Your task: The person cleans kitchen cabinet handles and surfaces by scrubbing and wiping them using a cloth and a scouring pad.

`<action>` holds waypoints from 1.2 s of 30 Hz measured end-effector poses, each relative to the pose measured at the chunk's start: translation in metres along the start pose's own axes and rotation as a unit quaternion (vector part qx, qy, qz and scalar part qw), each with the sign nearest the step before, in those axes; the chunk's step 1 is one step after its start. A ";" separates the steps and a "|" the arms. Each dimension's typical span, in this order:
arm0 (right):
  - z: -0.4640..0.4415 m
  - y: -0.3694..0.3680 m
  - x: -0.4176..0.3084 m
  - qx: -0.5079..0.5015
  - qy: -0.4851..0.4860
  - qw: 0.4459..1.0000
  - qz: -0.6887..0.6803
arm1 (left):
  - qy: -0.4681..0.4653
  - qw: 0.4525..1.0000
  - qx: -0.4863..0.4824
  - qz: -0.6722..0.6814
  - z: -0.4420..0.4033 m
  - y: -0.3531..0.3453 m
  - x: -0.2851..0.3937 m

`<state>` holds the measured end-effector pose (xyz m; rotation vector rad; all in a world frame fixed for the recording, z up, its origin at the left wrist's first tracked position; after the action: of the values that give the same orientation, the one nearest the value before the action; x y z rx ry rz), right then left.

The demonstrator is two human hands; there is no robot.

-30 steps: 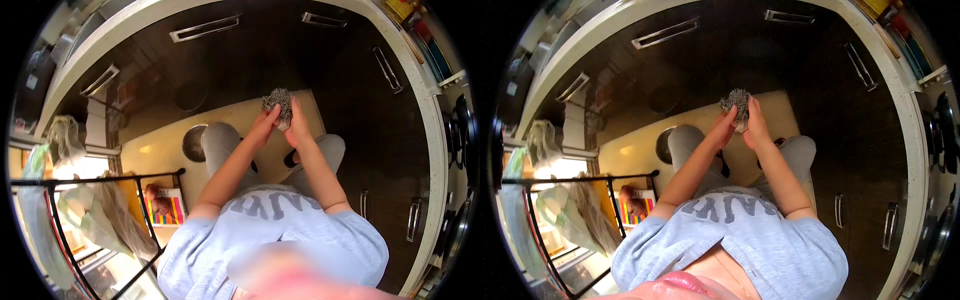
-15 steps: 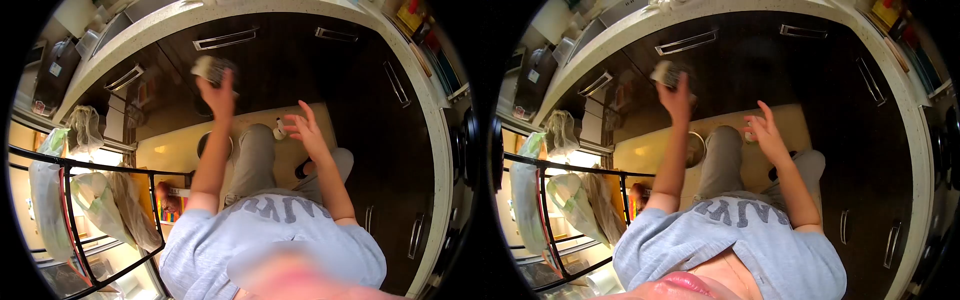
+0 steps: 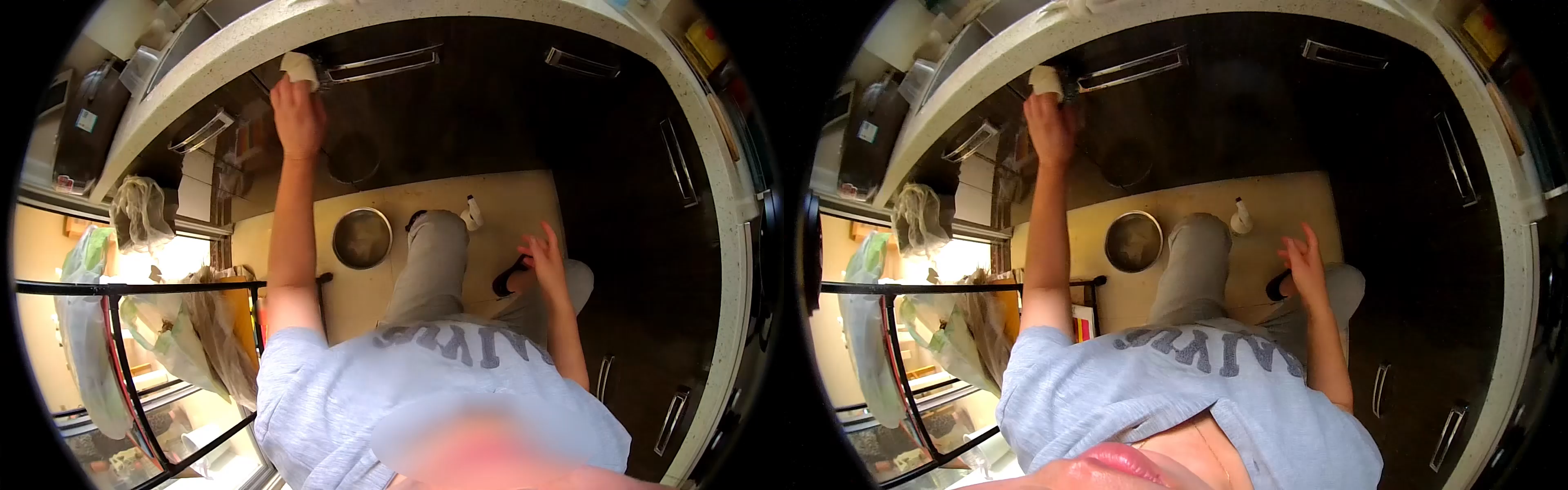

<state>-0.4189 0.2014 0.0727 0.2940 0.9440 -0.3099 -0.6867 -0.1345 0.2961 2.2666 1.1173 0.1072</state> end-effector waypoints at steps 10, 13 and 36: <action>-0.003 -0.069 -0.042 -0.116 0.053 0.992 0.011 | -0.243 0.969 -0.001 0.054 -0.092 -0.063 0.164; 0.007 -0.060 -0.050 -0.114 0.068 0.991 0.021 | -0.269 0.963 -0.001 0.012 -0.079 -0.061 0.149; -0.024 -0.024 0.017 -0.092 0.058 0.994 0.000 | -0.295 0.950 -0.006 -0.099 -0.021 -0.010 0.053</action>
<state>-0.4364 0.1859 0.0428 0.1440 1.0794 -0.2065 -0.6671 -0.0802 0.2981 1.9568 0.9912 -0.6046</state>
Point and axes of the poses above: each hand's wrist, its own z-axis away from the middle knuckle, its own y-axis out of the back of the hand, x = y × z, the point moved 10 cm from there along -z, towards the middle knuckle, and after that the axes turned 13 degrees about -y, right-handed, at the moved point
